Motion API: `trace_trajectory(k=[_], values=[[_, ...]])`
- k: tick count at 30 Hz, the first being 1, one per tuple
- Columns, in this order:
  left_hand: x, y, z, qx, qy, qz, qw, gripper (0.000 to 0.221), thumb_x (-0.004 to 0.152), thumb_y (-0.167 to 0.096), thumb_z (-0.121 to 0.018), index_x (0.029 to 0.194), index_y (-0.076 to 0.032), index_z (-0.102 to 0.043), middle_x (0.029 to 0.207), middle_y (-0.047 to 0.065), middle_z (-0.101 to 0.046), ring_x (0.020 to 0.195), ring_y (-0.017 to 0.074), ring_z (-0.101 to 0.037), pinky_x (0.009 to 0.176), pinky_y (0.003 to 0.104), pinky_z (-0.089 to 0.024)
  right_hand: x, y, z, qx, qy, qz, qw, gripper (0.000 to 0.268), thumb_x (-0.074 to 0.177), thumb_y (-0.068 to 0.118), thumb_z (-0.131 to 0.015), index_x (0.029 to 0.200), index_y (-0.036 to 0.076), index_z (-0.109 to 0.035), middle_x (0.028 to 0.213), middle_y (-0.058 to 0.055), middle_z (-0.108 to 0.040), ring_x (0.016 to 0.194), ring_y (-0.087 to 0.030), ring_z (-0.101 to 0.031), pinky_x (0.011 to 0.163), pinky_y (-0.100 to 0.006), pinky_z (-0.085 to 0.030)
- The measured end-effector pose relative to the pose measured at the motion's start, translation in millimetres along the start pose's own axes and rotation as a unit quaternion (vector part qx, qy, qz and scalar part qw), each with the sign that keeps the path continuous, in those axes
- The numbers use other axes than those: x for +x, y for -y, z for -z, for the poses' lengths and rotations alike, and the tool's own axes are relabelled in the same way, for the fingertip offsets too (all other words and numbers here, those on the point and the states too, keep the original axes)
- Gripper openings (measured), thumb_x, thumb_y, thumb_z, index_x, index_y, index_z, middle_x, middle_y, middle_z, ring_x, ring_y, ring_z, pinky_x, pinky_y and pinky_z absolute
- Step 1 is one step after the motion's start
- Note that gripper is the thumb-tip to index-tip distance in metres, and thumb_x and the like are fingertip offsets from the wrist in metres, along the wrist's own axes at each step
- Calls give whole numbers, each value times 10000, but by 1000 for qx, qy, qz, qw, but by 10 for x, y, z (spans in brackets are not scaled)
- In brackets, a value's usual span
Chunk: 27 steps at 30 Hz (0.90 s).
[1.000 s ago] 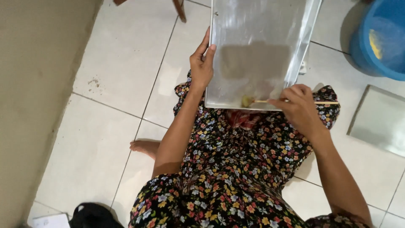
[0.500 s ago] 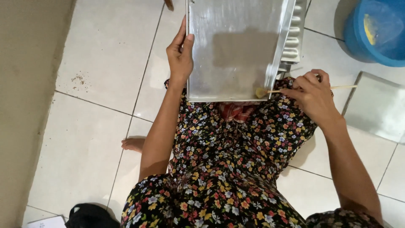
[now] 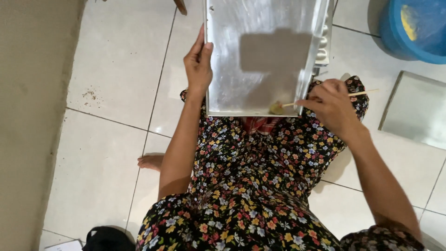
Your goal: Applying grease to a flat baking tray and a molded tray using a brush and a cloth to prepare them for baking.
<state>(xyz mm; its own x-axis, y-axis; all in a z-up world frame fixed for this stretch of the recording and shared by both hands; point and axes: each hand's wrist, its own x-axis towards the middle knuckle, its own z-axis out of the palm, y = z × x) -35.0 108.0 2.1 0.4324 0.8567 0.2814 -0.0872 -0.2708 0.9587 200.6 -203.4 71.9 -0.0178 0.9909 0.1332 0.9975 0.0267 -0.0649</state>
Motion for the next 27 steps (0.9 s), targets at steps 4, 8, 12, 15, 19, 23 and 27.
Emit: trace_trajectory(k=[4, 8, 12, 15, 19, 23, 27], values=[[-162, -186, -348, -17, 33, 48, 998, 435, 1090, -158, -593, 1499, -43, -497, 1551, 171, -536, 1345, 198, -638, 1123, 283, -517, 471, 544, -62, 49, -67, 40, 996, 280, 955, 112, -730, 1178, 272, -786, 1001, 51, -639, 1077, -173, -560, 1091, -406, -428], [-178, -187, -384, -31, 44, 50, 997, 421, 1092, -137, -597, 1503, -76, -527, 1155, 57, -584, 1000, 138, -471, 887, 257, -398, 560, 481, 24, 56, -76, 68, 993, 356, 880, 58, -755, 1183, 240, -802, 982, 51, -601, 1023, -167, -519, 1026, -356, -398], [-103, -282, -148, -20, 30, 57, 998, 425, 1086, -120, -574, 1489, -1, -507, 1522, 156, -575, 1341, 194, -624, 1121, 272, -487, 148, -21, 175, 12, -36, -17, 999, 249, 944, 44, -773, 1092, 231, -845, 869, 59, -562, 974, -152, -500, 1023, -351, -403], [-133, -145, -215, -34, 23, 58, 997, 440, 1089, -155, -585, 1503, -33, -501, 1550, 154, -546, 1389, 213, -598, 1165, 296, -470, 151, -26, 103, -22, -57, -19, 998, 244, 962, 95, -784, 1124, 265, -849, 890, 67, -538, 998, -157, -483, 1010, -343, -387], [-284, -34, -536, 4, 34, 54, 998, 425, 1100, -186, -609, 1519, -149, -547, 747, -56, -495, 653, 76, -330, 626, 227, -306, 682, 574, -121, 26, -93, 45, 994, 216, 891, 176, -804, 1098, 235, -824, 982, 42, -629, 1002, -172, -535, 960, -373, -443], [-245, -132, -422, -55, 43, 59, 996, 420, 1084, -91, -567, 1499, -56, -510, 1485, 152, -611, 1284, 196, -625, 1099, 302, -495, 667, 480, -64, 39, -110, 57, 992, 332, 893, 28, -751, 1141, 239, -816, 998, 45, -578, 1012, -168, -525, 1054, -382, -425], [-151, -211, -129, -38, 12, 81, 996, 424, 1068, -88, -571, 1467, 40, -504, 1511, 190, -565, 1419, 261, -545, 1210, 348, -427, 155, -213, 46, -4, -77, -54, 996, 270, 939, 90, -830, 1167, 231, -856, 857, 48, -566, 965, -165, -504, 1052, -379, -390]])
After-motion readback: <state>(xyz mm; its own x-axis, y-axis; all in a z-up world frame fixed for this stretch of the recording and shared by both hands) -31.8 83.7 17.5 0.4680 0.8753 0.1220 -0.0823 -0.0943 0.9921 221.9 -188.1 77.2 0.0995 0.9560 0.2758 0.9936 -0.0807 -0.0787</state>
